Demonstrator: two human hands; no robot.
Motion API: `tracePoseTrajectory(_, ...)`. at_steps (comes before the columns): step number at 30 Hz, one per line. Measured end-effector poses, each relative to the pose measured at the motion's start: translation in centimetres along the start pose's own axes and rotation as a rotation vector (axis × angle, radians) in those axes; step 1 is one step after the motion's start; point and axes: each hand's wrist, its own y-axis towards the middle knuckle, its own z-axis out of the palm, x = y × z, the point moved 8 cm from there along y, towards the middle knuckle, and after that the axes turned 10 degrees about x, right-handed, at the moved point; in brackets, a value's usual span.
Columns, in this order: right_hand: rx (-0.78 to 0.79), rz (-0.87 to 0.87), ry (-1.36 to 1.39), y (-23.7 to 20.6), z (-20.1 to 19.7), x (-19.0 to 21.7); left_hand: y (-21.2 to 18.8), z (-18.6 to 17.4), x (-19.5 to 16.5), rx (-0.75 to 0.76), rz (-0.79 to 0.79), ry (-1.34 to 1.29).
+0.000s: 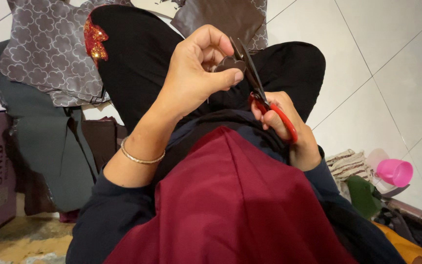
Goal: The person sits on the floor and uses red-handled scissors to cut small, flower-shaped pieces from a brown patterned fabric. They repeatedly pick up pieces, cut along the outlines, and place the finished shapes aside.
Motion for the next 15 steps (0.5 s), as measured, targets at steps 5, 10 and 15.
tracePoseTrajectory(5, 0.005, 0.008, -0.028, -0.1, 0.0, -0.1, -0.1, -0.4, 0.3, -0.005, -0.025, 0.008)
tracePoseTrajectory(10, -0.023, 0.046, -0.035, -0.2, -0.1, -1.6, 0.1, -0.6, 0.2, 0.009, 0.002, -0.078)
tracePoseTrajectory(15, -0.253, 0.316, -0.022, -0.9, -1.7, -5.2, -0.4, -2.8, 3.3, -0.037, 0.029, -0.065)
